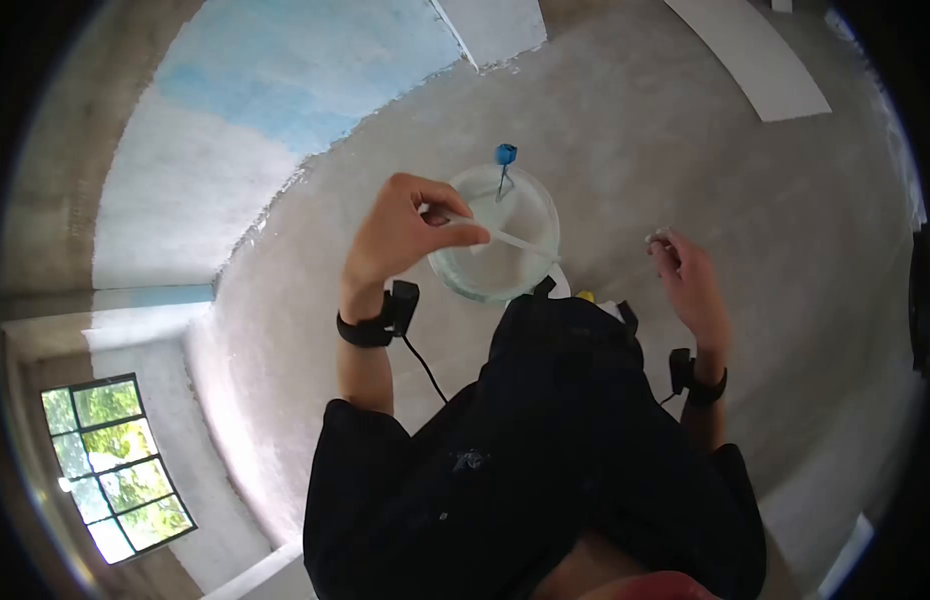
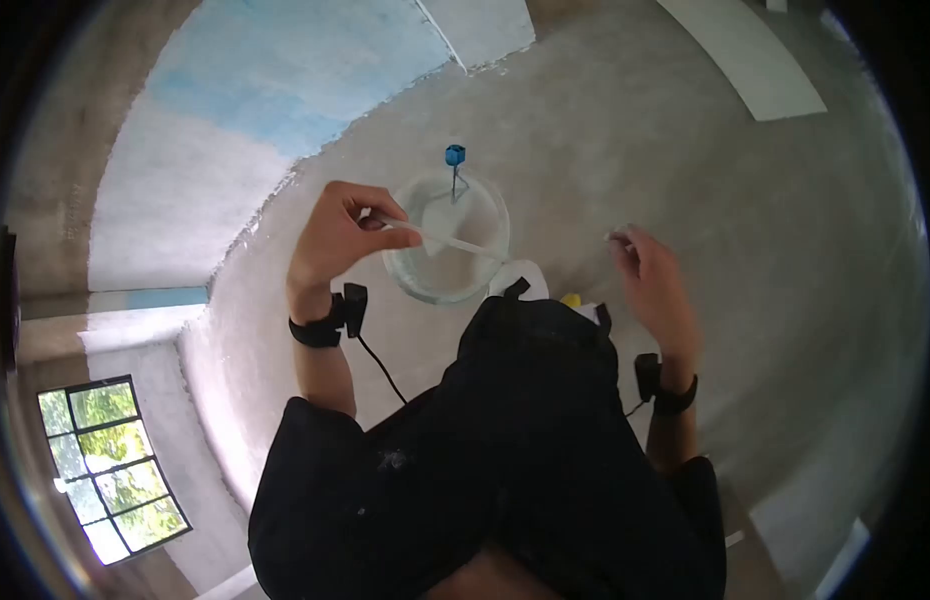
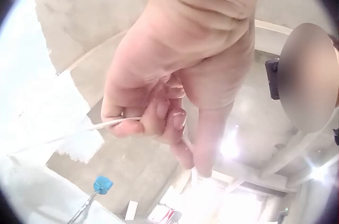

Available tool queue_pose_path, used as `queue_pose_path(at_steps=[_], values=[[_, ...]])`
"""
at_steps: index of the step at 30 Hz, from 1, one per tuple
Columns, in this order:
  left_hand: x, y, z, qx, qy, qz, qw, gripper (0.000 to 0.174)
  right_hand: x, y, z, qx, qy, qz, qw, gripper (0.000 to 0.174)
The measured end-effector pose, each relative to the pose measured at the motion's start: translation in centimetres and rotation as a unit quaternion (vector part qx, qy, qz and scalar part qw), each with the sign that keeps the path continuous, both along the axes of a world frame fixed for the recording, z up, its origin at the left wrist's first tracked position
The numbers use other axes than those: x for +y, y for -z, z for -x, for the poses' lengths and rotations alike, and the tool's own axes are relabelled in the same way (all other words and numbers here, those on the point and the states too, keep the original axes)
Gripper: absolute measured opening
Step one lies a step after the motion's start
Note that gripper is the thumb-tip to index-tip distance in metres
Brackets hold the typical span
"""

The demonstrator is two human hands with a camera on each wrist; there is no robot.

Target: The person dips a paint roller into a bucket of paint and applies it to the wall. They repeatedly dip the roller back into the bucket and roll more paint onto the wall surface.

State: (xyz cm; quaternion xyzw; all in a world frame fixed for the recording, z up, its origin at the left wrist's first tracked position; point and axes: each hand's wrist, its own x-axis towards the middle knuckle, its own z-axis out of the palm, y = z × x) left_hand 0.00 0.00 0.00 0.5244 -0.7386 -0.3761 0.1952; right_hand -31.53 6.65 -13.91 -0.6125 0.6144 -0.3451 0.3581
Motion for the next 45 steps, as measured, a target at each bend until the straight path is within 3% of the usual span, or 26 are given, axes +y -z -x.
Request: queue_pose_path(at_steps=[2,3,6,9,12,15,17,22,33,35,45], values=[[-0.4,-0.6,0.7,0.059,-0.01,-0.052,0.997,0.024,-0.5,-1.1,-0.2,-0.022,-0.017,0.007,1.0,0.017],[1.5,0.5,3.2,0.13,-0.006,-0.098,0.987,0.024,3.0,-4.6,3.1,0.049,-0.015,-0.039,0.998,0.017],[2.4,-3.6,4.2,0.111,0.035,-0.041,0.992,0.025,2.7,-7.0,2.8,0.002,-0.034,-0.03,0.999,0.017],[3.7,-7.2,3.7,0.077,0.04,-0.037,0.995,0.024,1.9,-8.2,0.8,-0.001,-0.036,0.063,0.997,0.017],[5.9,-11.3,3.1,0.062,0.081,-0.015,0.995,0.023,1.6,-13.5,-1.0,0.026,-0.06,0.124,0.99,0.019],[7.6,-13.5,3.3,0.036,0.08,-0.017,0.996,0.023,1.6,-17.5,-3.2,-0.052,-0.06,0.098,0.992,0.023],[8.6,-14.8,3.2,0.053,0.063,-0.026,0.996,0.024,2.1,-19.2,-4.4,-0.044,-0.106,0.15,0.982,0.025],[9.6,-16.7,3.4,0.052,0.091,-0.035,0.994,0.023,2.5,-22.5,-7.1,0.013,-0.119,0.164,0.979,0.025],[12.5,-17.8,2.1,0.016,0.055,-0.035,0.998,0.026,4.2,-24.3,-8.1,0.055,-0.167,0.195,0.965,0.021],[12.6,-16.8,2.3,0.012,0.036,-0.035,0.999,0.026,4.8,-23.9,-8.1,0.128,-0.181,0.145,0.964,0.02],[9.7,-14.9,2.9,0.026,0.023,-0.06,0.998,0.019,4.7,-23.6,-6.7,0.004,-0.113,0.183,0.977,0.016]])
